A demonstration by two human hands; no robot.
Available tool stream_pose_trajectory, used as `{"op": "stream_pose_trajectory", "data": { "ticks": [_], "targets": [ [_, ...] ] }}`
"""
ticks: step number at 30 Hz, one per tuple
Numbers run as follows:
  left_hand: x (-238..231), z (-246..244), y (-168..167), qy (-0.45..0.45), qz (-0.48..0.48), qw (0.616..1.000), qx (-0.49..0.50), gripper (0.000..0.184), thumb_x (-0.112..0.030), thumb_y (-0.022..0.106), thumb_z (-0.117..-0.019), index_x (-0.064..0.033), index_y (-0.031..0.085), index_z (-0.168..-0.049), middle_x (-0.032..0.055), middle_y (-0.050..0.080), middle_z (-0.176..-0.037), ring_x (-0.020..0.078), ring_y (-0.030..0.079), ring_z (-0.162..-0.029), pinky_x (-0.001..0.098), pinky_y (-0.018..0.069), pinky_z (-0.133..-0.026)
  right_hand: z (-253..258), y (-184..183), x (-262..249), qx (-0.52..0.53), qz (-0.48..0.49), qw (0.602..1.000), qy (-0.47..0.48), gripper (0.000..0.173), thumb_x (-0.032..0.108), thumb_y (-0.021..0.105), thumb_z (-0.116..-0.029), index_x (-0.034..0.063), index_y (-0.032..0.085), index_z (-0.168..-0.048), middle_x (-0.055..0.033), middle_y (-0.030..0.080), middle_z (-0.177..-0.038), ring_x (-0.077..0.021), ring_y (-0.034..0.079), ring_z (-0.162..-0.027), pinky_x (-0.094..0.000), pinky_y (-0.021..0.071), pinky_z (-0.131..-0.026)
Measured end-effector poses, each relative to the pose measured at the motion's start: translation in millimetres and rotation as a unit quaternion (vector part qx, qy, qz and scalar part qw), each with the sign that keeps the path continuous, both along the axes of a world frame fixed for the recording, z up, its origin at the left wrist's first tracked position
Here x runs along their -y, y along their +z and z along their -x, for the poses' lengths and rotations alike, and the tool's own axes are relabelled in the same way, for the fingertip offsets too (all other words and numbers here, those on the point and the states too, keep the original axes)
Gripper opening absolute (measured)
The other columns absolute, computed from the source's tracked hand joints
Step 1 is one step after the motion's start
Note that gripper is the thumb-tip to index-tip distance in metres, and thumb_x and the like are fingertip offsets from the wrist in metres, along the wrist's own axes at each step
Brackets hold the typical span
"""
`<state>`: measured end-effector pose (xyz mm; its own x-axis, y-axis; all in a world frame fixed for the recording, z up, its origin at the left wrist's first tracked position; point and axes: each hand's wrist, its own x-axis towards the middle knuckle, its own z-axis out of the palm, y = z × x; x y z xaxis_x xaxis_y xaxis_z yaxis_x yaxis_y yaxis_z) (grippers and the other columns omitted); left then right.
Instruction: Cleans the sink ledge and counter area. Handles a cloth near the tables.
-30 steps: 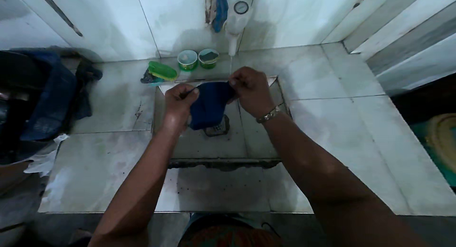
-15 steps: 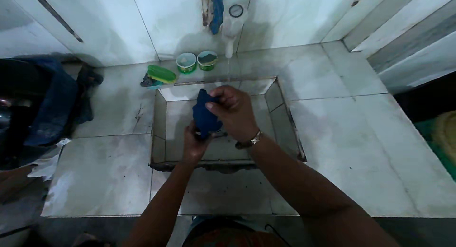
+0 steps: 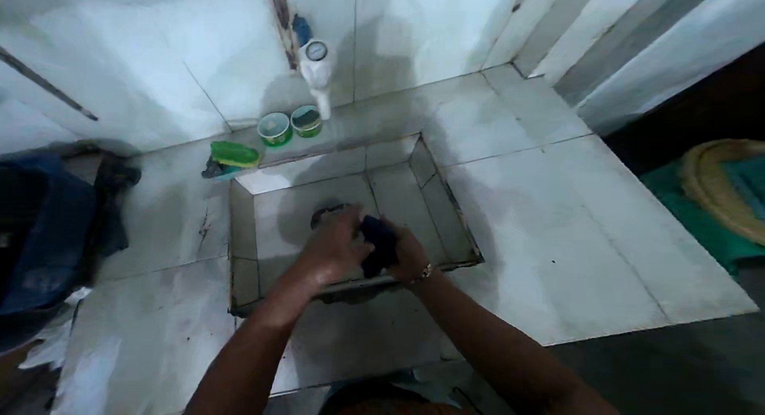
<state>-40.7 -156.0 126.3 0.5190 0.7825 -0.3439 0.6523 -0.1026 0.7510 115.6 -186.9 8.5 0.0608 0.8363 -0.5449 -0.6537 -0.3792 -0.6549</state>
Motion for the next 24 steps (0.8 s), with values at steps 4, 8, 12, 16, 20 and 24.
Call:
{"op": "stream_pose_trajectory", "data": {
  "ticks": [4,8,12,16,20,24],
  "targets": [
    [-49,-16,67,0.088,-0.304,0.948,-0.039,0.056,-0.035,0.062,-0.1028,-0.0053,0.050,-0.149,0.0221,0.061,-0.135,0.0338,0.068,-0.106,0.0519,0.0565,-0.087,-57,1,24,0.137,0.044,0.987,-0.065,0.038,0.032,0.040,-0.1116,0.0012,0.062,-0.106,-0.0078,0.064,-0.083,-0.0172,0.065,-0.073,-0.0361,0.0578,-0.066],
    [-120,-45,117,0.134,-0.393,0.883,-0.221,0.073,-0.051,0.045,-0.1066,0.0019,0.036,-0.155,0.0429,0.044,-0.143,0.0613,0.052,-0.123,0.0759,0.0409,-0.096,-115,-4,58,0.267,0.038,0.960,-0.080,0.038,0.029,0.040,-0.1114,0.0016,0.064,-0.099,-0.0035,0.064,-0.078,-0.0129,0.065,-0.070,-0.0342,0.0580,-0.065],
    [-161,-64,114,0.117,-0.313,0.889,-0.312,0.064,-0.049,0.043,-0.1086,0.0093,0.056,-0.130,0.0412,0.057,-0.128,0.0599,0.056,-0.120,0.0785,0.0401,-0.094,-162,-6,90,0.382,0.034,0.922,-0.051,0.035,0.023,0.044,-0.1095,0.0019,0.065,-0.093,-0.0001,0.062,-0.074,-0.0092,0.063,-0.066,-0.0316,0.0565,-0.064],
    [-170,-61,110,0.070,-0.281,0.909,-0.300,0.051,-0.032,0.047,-0.1102,0.0149,0.052,-0.129,0.0437,0.057,-0.120,0.0607,0.059,-0.109,0.0760,0.0431,-0.091,-212,-8,112,0.435,0.024,0.891,-0.124,0.030,0.022,0.048,-0.1078,0.0046,0.063,-0.089,0.0031,0.060,-0.073,-0.0053,0.061,-0.066,-0.0292,0.0558,-0.065],
    [-179,-43,106,-0.027,-0.315,0.902,-0.295,0.036,-0.016,0.054,-0.1075,0.0133,0.055,-0.129,0.0443,0.058,-0.117,0.0652,0.054,-0.113,0.0803,0.0382,-0.093,-276,-1,126,0.583,0.073,0.800,-0.123,0.030,0.017,0.052,-0.1070,-0.0009,0.064,-0.128,-0.0188,0.066,-0.120,-0.0265,0.065,-0.103,-0.0476,0.0528,-0.092],
    [-183,-33,104,-0.066,-0.337,0.898,-0.274,0.028,-0.008,0.060,-0.1036,0.0095,0.058,-0.125,0.0426,0.060,-0.111,0.0646,0.056,-0.108,0.0795,0.0392,-0.088,-304,-47,127,0.708,0.061,0.691,0.131,0.050,0.016,0.050,-0.1076,0.0001,0.043,-0.154,-0.0293,0.024,-0.165,-0.0506,0.029,-0.150,-0.0671,0.0278,-0.118]
  ]
}}
